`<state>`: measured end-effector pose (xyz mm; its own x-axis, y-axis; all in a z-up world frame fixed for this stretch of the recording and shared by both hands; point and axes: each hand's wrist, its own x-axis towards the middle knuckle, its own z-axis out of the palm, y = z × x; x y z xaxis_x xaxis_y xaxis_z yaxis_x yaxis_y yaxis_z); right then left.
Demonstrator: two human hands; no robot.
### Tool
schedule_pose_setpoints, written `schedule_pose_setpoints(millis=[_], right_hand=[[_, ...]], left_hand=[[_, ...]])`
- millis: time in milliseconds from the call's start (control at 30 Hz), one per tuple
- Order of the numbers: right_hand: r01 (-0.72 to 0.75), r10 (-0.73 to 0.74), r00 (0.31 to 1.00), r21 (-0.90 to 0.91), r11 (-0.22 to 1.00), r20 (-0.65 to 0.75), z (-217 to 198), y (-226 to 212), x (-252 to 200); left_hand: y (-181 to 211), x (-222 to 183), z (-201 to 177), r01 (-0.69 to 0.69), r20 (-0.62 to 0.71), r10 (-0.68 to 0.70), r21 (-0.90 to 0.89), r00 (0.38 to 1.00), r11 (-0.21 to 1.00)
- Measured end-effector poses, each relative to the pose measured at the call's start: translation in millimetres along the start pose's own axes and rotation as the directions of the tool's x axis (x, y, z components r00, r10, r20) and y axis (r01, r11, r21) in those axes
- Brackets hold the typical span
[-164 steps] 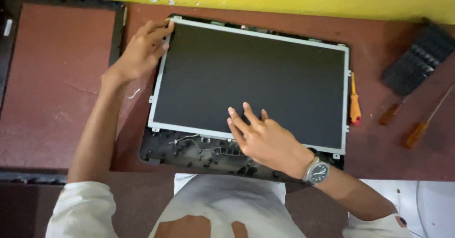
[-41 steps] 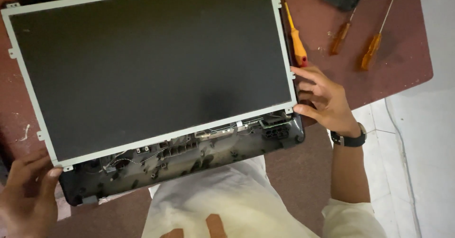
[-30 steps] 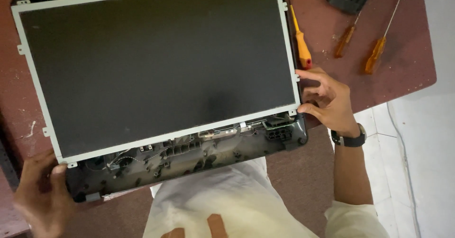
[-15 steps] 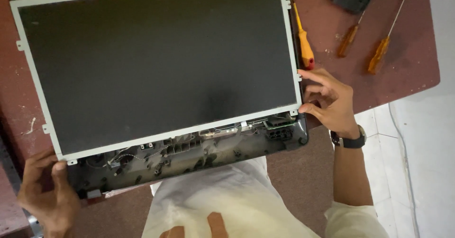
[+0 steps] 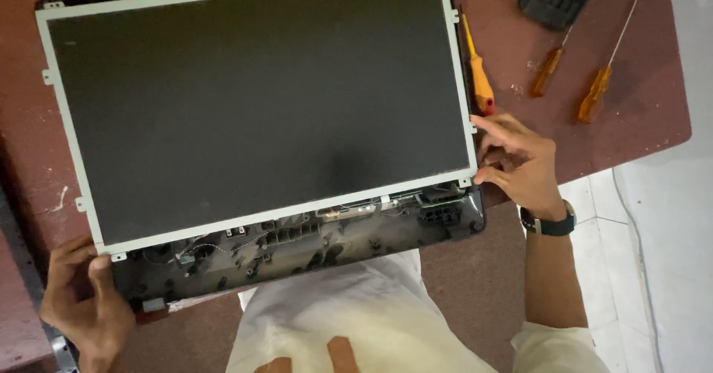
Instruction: Technician disassembling and reassembling a computer monitor, including disconnecting ribbon cables and using a screwdriver to secure the frame.
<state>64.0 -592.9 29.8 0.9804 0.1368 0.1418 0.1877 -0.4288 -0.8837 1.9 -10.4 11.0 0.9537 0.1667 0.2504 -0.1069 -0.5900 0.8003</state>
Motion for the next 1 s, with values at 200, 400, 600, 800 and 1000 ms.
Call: schedule_pose_setpoints(millis=[200, 400, 600, 800, 1000], right_hand=[[0.055, -0.055, 0.998, 0.015, 0.998, 0.004, 0.1, 2.7, 1.8], [-0.099, 0.103, 0.994, -0.122, 0.988, 0.028, -4.0, -3.6, 0.1], [-0.178, 0.18, 0.983, 0.046, 0.983, -0.036, 4.1, -11.5, -1.3], [-0.118, 0.117, 0.993, 0.021, 0.993, 0.019, 1.9, -15.1, 3.6], [-0.19, 0.19, 0.982, -0.024, 0.982, -0.009, 5.3, -25.2, 5.6]], left_hand=[[-10.4, 2.1, -1.3, -0.046, 0.01, 0.046, -0.032, 0.999, 0.998], [14.7, 12.4, -0.4, 0.077, 0.022, -0.077, -0.006, 0.997, 0.997], [24.3, 24.0, -3.9, 0.047, 0.046, -0.045, -0.034, 0.998, 0.998], [22.2, 24.2, -4.3, -0.01, 0.053, 0.011, -0.03, 0.999, 1.0], [22.7, 23.1, -3.3, -0.024, 0.056, 0.028, -0.063, 0.998, 0.998]])
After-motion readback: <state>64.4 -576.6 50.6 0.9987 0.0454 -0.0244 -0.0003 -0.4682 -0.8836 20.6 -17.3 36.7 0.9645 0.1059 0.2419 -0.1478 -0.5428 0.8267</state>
